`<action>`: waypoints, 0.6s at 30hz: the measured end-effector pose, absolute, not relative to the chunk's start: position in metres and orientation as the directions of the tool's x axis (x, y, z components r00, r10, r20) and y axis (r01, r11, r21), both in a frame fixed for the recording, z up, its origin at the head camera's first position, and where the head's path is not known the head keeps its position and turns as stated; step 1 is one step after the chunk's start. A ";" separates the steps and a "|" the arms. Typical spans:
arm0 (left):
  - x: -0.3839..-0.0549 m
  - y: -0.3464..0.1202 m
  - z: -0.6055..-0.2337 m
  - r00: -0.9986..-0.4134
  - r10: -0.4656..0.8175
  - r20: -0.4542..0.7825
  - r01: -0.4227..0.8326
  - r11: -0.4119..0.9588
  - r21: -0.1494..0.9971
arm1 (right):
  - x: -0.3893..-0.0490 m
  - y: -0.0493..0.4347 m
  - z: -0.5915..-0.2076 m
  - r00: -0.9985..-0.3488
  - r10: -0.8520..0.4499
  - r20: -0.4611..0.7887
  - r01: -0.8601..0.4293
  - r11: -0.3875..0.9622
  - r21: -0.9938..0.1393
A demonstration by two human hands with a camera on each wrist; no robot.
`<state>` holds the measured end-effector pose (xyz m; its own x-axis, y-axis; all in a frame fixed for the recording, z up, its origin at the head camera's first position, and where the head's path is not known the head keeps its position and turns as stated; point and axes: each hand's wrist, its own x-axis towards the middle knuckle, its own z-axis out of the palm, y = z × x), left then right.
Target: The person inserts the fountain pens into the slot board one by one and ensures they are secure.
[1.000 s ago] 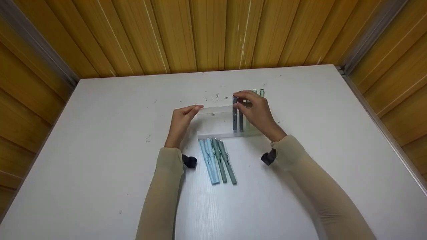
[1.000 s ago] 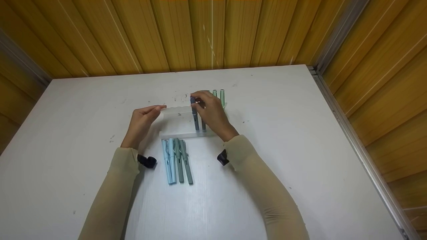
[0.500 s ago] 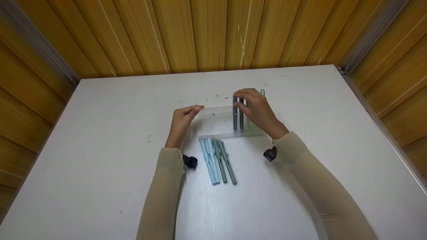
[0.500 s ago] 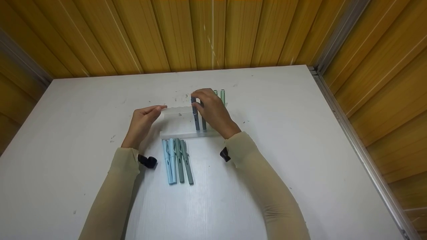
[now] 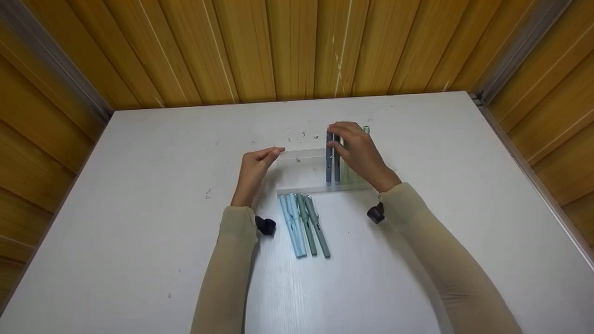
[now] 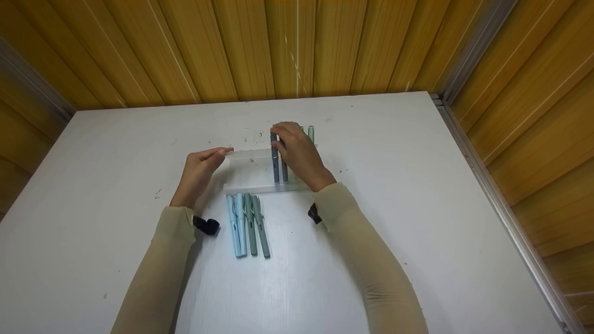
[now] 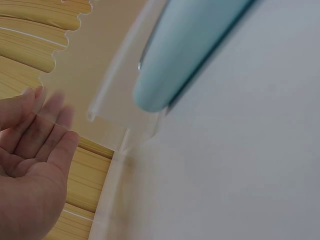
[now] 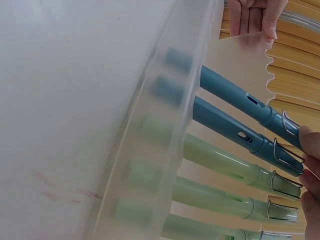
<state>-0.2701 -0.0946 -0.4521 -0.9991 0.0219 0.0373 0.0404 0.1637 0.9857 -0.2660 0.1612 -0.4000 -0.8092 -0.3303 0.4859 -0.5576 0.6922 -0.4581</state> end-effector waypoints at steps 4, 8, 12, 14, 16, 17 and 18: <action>-0.270 -0.095 -0.452 -0.999 0.022 0.031 0.034 0.167 0.985 | -0.268 0.160 -0.400 -0.814 -0.335 0.475 -0.552 0.702 -0.450; -0.261 -0.094 -0.437 -0.999 0.036 0.014 0.020 0.167 0.986 | -0.270 0.159 -0.400 -0.821 -0.334 0.464 -0.540 0.717 -0.440; -0.249 -0.092 -0.418 -0.999 0.049 -0.001 0.007 0.171 0.985 | -0.271 0.158 -0.401 -0.824 -0.326 0.463 -0.532 0.726 -0.436; -0.249 -0.092 -0.418 -0.999 0.050 -0.003 0.006 0.171 0.985 | -0.271 0.158 -0.401 -0.827 -0.322 0.461 -0.528 0.729 -0.436; -0.249 -0.093 -0.417 -0.999 0.052 0.000 0.009 0.170 0.985 | -0.271 0.157 -0.401 -0.830 -0.320 0.457 -0.523 0.732 -0.437; -0.249 -0.093 -0.417 -0.999 0.052 0.002 0.011 0.169 0.986 | -0.271 0.157 -0.401 -0.831 -0.319 0.455 -0.521 0.732 -0.439; -0.249 -0.093 -0.417 -0.999 0.052 0.003 0.012 0.167 0.986 | -0.272 0.157 -0.401 -0.833 -0.317 0.454 -0.518 0.734 -0.438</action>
<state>-0.2491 -0.0928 -0.4172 -0.9987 0.0516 0.0033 0.0119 0.1672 0.9859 -0.2718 0.1567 -0.4008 -0.8327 -0.3169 0.4541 -0.5184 0.7345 -0.4380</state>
